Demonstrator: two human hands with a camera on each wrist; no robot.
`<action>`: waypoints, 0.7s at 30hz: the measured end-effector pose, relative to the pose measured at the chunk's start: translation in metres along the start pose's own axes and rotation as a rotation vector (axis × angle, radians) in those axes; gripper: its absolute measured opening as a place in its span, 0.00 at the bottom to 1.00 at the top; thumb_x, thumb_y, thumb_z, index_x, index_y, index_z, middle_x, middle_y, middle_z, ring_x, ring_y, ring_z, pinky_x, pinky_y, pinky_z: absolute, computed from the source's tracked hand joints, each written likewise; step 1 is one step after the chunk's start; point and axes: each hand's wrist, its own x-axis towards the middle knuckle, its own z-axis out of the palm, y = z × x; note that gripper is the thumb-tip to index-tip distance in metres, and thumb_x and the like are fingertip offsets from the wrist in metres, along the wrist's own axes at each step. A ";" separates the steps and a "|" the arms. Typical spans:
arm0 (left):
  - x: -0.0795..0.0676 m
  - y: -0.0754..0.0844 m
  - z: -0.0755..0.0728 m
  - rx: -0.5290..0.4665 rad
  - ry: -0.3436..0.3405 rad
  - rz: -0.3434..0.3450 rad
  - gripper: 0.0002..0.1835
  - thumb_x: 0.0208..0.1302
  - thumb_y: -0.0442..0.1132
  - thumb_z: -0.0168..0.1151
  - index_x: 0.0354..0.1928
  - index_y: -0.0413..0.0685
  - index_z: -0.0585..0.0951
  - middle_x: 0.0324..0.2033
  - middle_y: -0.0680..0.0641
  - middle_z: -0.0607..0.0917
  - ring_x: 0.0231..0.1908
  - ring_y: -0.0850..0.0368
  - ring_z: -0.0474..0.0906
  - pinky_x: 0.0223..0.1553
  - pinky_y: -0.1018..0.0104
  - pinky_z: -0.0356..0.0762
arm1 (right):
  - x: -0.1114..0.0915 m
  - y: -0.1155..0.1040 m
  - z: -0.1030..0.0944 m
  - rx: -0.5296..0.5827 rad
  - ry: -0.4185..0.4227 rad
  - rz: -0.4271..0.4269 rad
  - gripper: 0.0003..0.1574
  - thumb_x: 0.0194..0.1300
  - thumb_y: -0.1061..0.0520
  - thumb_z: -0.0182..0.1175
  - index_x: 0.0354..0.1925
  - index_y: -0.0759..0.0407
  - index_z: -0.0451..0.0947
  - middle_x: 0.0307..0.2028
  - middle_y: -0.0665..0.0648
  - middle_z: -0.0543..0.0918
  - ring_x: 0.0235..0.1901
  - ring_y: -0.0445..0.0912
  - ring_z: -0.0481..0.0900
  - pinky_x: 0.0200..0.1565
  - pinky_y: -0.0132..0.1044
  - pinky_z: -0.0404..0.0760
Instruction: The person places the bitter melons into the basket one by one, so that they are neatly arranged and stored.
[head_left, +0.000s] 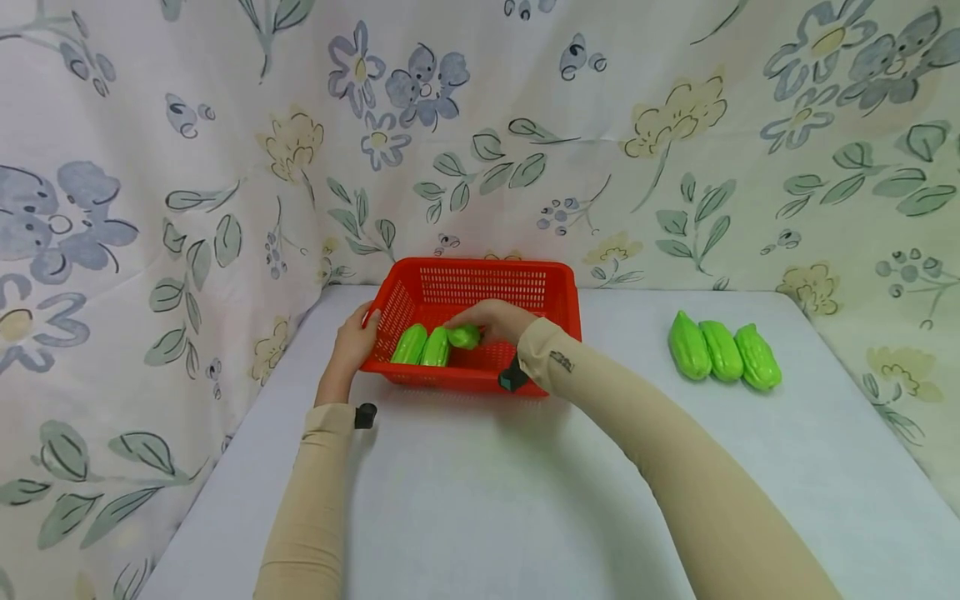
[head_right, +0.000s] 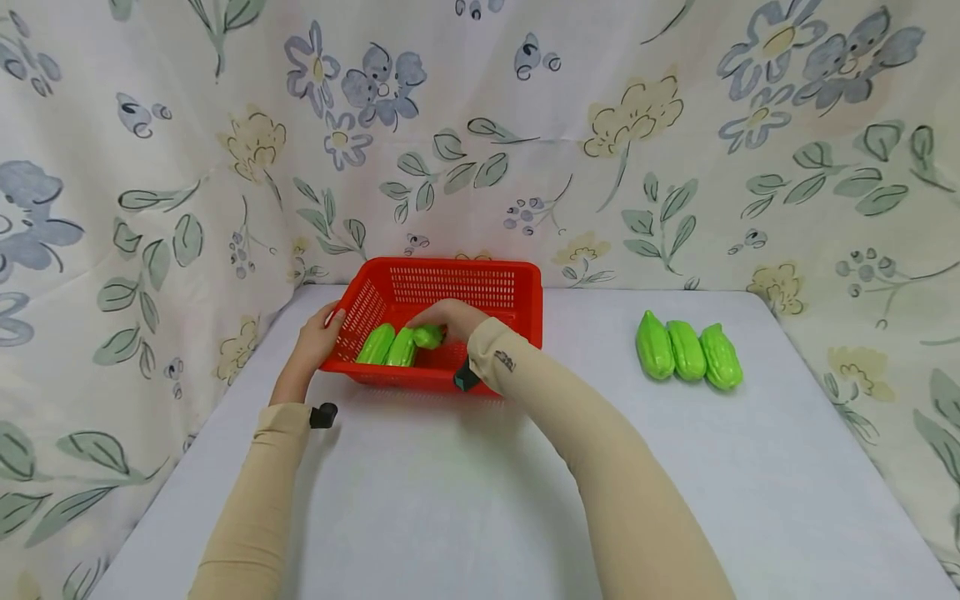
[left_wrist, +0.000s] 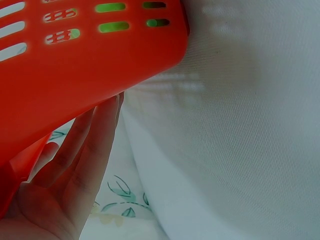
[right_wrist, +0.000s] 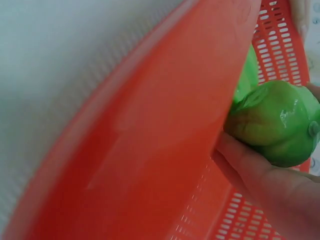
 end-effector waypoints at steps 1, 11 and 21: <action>0.000 0.000 0.000 0.001 0.003 0.006 0.30 0.78 0.53 0.37 0.76 0.50 0.56 0.69 0.35 0.67 0.55 0.41 0.71 0.60 0.41 0.68 | 0.001 0.000 0.000 0.007 -0.004 -0.002 0.43 0.65 0.58 0.64 0.70 0.66 0.55 0.68 0.62 0.62 0.61 0.52 0.65 0.69 0.43 0.66; 0.001 -0.001 0.000 0.003 -0.004 0.014 0.31 0.78 0.54 0.36 0.76 0.49 0.55 0.70 0.35 0.66 0.59 0.40 0.69 0.62 0.40 0.66 | 0.004 0.005 0.000 0.015 -0.024 -0.002 0.46 0.68 0.52 0.61 0.74 0.61 0.50 0.74 0.62 0.53 0.72 0.54 0.55 0.71 0.49 0.61; 0.000 0.000 -0.001 0.001 -0.001 0.018 0.30 0.78 0.53 0.37 0.76 0.48 0.56 0.70 0.34 0.65 0.59 0.39 0.69 0.63 0.40 0.66 | -0.001 0.016 -0.001 0.090 -0.028 -0.029 0.45 0.67 0.52 0.62 0.75 0.54 0.54 0.75 0.58 0.52 0.74 0.55 0.51 0.71 0.53 0.60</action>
